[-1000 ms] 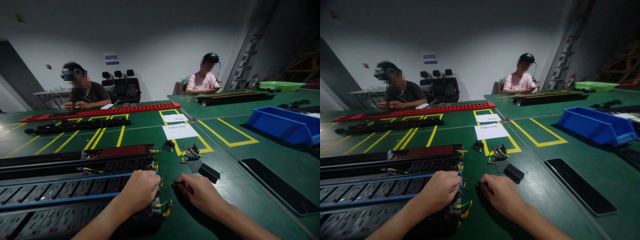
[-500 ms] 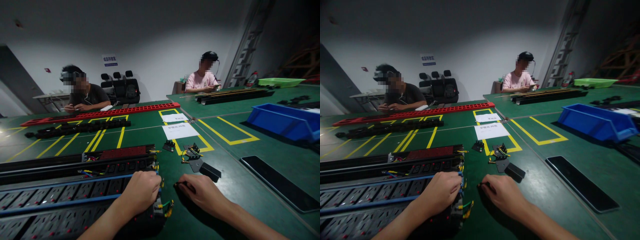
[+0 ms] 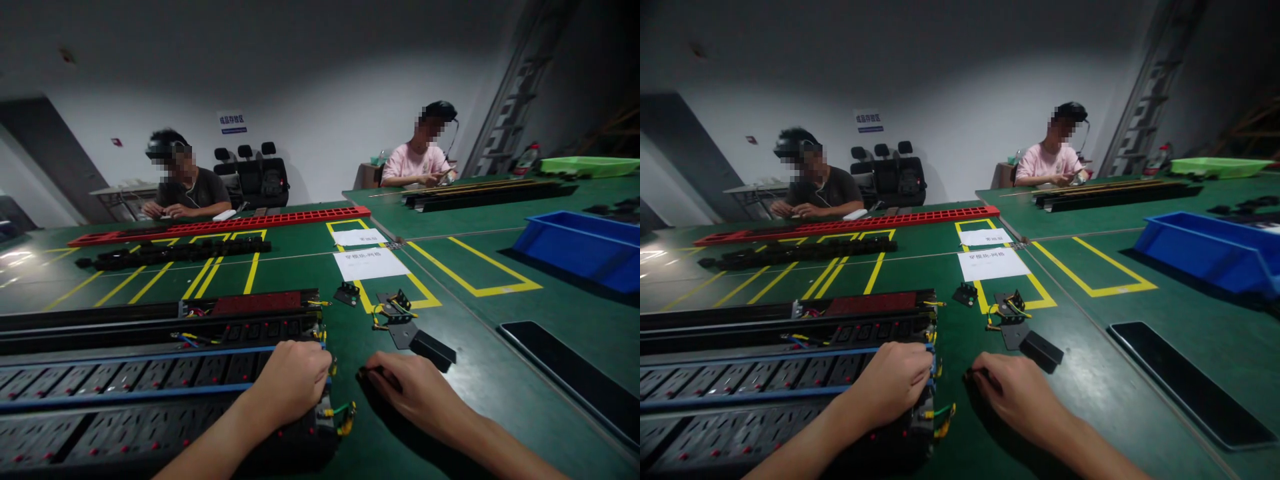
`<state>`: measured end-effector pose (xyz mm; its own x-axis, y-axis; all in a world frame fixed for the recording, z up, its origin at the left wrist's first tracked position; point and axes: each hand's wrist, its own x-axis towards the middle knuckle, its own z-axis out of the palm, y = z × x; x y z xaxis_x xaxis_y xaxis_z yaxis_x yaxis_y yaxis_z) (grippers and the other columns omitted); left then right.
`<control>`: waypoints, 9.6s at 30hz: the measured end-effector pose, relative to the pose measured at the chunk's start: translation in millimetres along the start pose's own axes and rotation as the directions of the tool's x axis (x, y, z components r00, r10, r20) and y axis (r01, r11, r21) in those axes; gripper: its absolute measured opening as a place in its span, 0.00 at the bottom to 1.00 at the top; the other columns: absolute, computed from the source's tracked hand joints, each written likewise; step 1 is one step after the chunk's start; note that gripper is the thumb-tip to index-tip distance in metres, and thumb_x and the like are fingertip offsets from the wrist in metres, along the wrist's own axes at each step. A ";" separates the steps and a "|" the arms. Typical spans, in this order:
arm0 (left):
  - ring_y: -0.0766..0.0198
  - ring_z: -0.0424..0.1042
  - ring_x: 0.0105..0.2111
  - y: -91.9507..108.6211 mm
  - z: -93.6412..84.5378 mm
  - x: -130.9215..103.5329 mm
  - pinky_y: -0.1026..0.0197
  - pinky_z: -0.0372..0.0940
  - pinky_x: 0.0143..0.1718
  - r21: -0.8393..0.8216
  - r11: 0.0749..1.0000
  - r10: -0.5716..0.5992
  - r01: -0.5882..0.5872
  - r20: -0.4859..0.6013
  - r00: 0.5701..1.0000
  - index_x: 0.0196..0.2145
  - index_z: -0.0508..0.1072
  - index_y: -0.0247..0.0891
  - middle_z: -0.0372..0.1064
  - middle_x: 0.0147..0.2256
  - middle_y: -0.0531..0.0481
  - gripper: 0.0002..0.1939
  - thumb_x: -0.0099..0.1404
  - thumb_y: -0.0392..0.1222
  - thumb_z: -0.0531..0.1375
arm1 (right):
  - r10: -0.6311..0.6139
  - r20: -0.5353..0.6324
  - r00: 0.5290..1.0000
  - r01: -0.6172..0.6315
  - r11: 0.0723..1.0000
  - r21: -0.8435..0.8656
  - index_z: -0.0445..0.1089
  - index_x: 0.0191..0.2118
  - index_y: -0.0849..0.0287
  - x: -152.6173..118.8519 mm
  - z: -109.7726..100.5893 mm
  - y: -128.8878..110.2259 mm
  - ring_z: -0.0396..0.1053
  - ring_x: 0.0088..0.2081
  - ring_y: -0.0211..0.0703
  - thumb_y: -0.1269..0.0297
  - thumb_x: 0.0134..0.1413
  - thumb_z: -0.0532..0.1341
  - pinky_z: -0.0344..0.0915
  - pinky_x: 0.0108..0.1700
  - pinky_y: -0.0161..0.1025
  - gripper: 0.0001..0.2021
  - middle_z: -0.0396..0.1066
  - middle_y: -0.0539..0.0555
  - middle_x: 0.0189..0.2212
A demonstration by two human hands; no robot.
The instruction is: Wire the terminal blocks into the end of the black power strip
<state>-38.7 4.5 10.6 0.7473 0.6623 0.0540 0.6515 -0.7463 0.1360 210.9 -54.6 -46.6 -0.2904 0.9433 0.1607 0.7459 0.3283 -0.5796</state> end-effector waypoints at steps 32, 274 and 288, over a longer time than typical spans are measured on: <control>0.64 0.64 0.25 1.5 -0.8 -0.8 0.58 0.46 0.25 0.033 0.999 0.015 -0.016 0.006 1.000 0.27 0.73 0.37 0.69 0.26 0.50 0.11 0.66 0.34 0.55 | -0.035 -0.004 0.999 0.034 0.999 -0.031 0.74 0.44 0.52 -0.7 3.9 4.7 0.75 0.30 0.44 0.69 0.65 0.55 0.58 0.31 0.38 0.10 0.79 0.52 0.32; 0.63 0.66 0.26 -2.5 -1.8 1.7 0.60 0.52 0.27 -0.007 1.000 0.030 -0.030 0.005 1.000 0.26 0.68 0.39 0.68 0.26 0.52 0.12 0.68 0.32 0.53 | -0.039 -0.170 0.985 0.003 0.978 -0.208 0.74 0.57 0.48 12.3 -57.8 55.9 0.68 0.60 0.54 0.68 0.62 0.64 0.67 0.62 0.53 0.19 0.73 0.56 0.58; 0.63 0.66 0.26 -4.8 0.8 1.6 0.61 0.51 0.27 -0.027 0.999 0.028 -0.028 -0.006 1.000 0.26 0.68 0.38 0.68 0.27 0.51 0.12 0.67 0.32 0.54 | -0.031 -0.172 0.985 0.005 0.988 -0.153 0.77 0.54 0.50 8.0 -65.6 58.1 0.70 0.61 0.52 0.69 0.66 0.59 0.67 0.64 0.54 0.15 0.74 0.57 0.58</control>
<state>-40.6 9.1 9.2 0.7645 0.6415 0.0633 0.6265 -0.7625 0.1613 291.3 -24.8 -26.6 -0.2063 0.9268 0.3139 0.8271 0.3365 -0.4502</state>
